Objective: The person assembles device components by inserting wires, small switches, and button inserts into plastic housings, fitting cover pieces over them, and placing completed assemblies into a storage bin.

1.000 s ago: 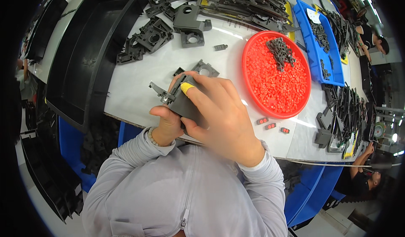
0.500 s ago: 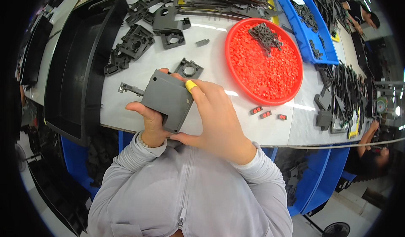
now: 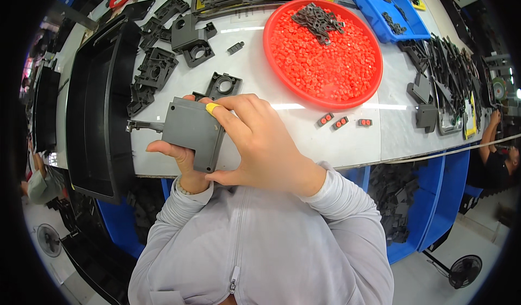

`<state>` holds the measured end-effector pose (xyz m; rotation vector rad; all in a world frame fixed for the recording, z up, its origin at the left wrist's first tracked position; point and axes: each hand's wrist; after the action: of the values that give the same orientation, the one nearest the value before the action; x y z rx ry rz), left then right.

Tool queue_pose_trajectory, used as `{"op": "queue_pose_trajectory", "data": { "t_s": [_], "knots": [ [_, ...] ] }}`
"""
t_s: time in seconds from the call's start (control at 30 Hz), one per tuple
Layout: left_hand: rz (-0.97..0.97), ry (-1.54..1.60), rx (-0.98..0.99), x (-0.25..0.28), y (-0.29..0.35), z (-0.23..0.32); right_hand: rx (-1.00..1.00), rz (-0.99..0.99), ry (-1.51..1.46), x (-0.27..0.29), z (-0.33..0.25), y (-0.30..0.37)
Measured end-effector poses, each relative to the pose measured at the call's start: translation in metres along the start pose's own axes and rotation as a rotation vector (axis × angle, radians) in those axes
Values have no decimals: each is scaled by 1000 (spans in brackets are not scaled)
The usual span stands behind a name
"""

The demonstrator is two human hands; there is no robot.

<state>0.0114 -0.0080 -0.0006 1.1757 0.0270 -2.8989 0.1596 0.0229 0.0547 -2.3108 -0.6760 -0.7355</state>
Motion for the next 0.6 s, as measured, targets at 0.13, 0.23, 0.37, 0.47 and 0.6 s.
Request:
{"op": "queue_pose_trajectory", "data": {
  "t_s": [0.13, 0.23, 0.37, 0.47, 0.6],
  "knots": [
    [137, -46, 54, -7, 1, 3, 3, 24, 20, -2, 1, -3],
    [-26, 251, -61, 5, 1, -1, 0, 41, 36, -8, -2, -3],
    [27, 74, -18, -3, -3, 11, 27, 87, 2, -12, 2, -2],
    [116, 29, 4, -12, -5, 14, -48, 151, -192, -14, 2, 4],
    [6, -53, -121, -14, -12, 9, -492, 92, -1054, -20, 16, 8]
  ]
}}
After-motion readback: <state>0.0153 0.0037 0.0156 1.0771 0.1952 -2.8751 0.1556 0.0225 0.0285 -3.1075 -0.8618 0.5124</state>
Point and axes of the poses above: each hand's wrist, its own y-axis away from the middle knuckle, its own x-axis out of the back of the hand, z = x × y, and after that the axes turned 5 degrees about -z, right-handed
